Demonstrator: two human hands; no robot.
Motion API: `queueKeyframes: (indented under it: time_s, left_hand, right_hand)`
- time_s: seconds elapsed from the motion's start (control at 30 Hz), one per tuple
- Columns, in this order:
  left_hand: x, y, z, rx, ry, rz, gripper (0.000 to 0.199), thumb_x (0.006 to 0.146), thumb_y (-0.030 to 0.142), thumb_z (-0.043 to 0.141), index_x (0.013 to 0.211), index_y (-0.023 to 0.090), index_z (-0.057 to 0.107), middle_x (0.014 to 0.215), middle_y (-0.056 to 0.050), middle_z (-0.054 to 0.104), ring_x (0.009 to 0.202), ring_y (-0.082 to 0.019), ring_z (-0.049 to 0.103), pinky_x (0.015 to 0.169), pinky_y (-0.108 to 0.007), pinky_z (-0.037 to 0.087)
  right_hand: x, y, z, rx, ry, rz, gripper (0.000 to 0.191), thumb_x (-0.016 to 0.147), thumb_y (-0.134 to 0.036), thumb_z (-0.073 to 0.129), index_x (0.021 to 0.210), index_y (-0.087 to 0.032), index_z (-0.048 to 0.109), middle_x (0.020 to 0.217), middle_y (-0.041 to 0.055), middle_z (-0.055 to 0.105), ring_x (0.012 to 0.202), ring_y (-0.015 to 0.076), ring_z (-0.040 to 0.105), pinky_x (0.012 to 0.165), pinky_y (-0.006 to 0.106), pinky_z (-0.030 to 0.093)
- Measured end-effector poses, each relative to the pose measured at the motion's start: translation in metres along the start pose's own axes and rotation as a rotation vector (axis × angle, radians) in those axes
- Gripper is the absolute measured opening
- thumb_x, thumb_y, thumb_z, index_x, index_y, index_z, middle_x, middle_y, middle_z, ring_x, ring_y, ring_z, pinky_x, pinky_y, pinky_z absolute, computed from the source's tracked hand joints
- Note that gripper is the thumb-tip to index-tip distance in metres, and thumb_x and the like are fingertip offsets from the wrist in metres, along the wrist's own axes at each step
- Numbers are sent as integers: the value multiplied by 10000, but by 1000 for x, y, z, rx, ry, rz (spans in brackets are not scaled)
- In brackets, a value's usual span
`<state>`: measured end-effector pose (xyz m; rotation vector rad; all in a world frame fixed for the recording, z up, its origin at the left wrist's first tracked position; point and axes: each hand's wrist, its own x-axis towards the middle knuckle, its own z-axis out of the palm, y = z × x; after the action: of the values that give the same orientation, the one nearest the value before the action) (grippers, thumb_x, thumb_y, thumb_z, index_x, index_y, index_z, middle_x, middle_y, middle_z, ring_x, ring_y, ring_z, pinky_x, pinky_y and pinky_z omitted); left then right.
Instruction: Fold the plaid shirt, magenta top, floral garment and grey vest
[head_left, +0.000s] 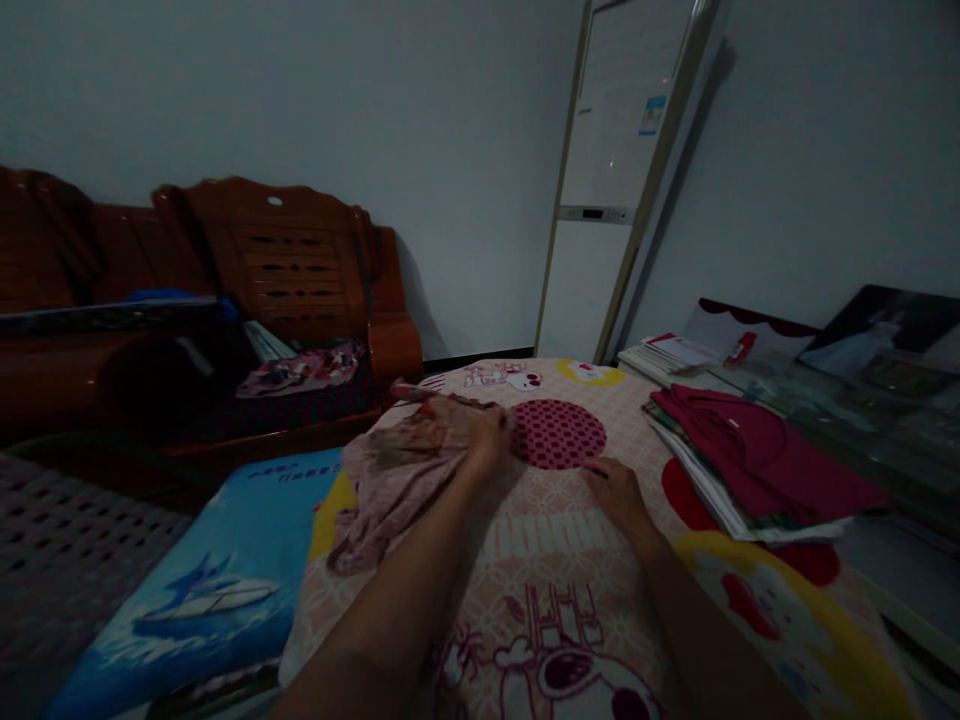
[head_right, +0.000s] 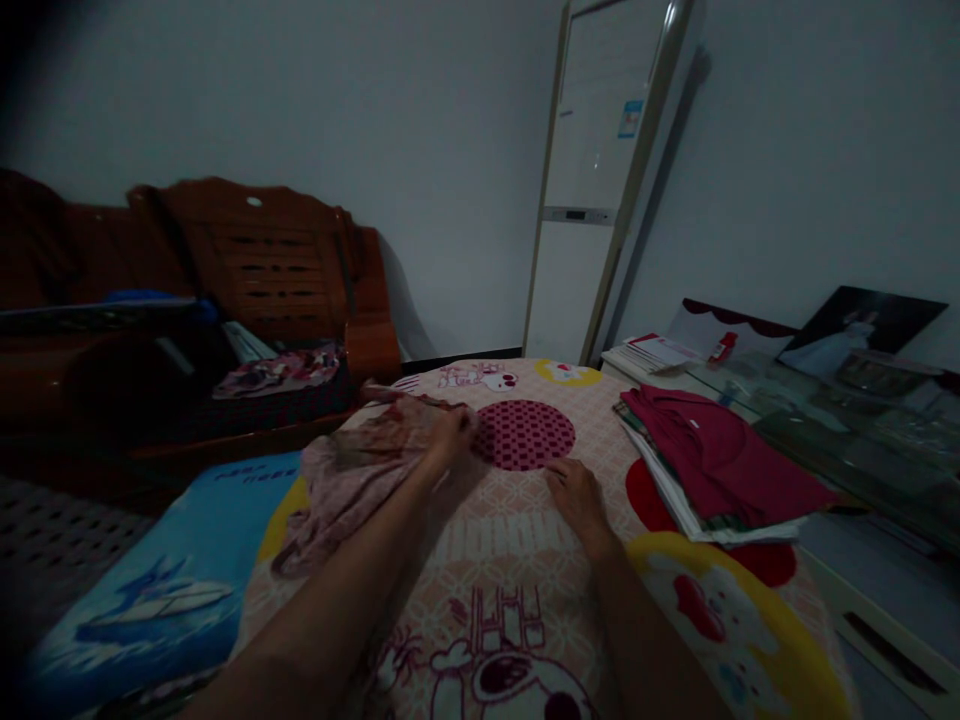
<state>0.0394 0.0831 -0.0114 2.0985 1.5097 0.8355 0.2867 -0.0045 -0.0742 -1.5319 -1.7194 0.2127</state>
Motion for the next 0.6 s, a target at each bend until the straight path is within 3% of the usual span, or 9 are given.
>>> queueKeyframes:
  time_s: [0.1, 0.2, 0.4, 0.6]
  left_hand:
    - [-14, 45, 46, -41, -25, 131, 119, 858, 224, 478, 865, 182, 589, 915, -110, 668, 870, -228, 602, 778, -332, 430]
    - [-30, 63, 72, -148, -126, 329, 92, 845, 190, 494, 791, 193, 568, 799, -66, 646, 761, -188, 580, 709, -308, 414]
    - [-35, 56, 67, -224, -154, 409, 94, 826, 176, 527, 738, 165, 557, 704, 1, 579, 656, -129, 506, 627, -253, 349]
    - [-38, 58, 65, -380, -286, 460, 85, 788, 187, 565, 723, 140, 596, 670, 19, 569, 625, -101, 497, 591, -215, 346]
  right_hand:
    - [-1, -5, -1, 80, -26, -5, 293, 866, -380, 515, 932, -202, 738, 986, 76, 738, 947, 244, 664, 877, 369, 501]
    - [-2, -7, -4, 131, -39, 22, 393, 911, -447, 445, 788, -185, 711, 788, 46, 709, 794, 216, 646, 760, 310, 496]
    - [2, -13, -5, 307, -33, 89, 397, 888, -504, 482, 876, -189, 722, 854, 41, 720, 850, 234, 641, 776, 302, 475]
    - [5, -15, -3, 531, -5, 209, 440, 828, -573, 549, 741, -174, 713, 741, 29, 701, 762, 216, 624, 724, 306, 491]
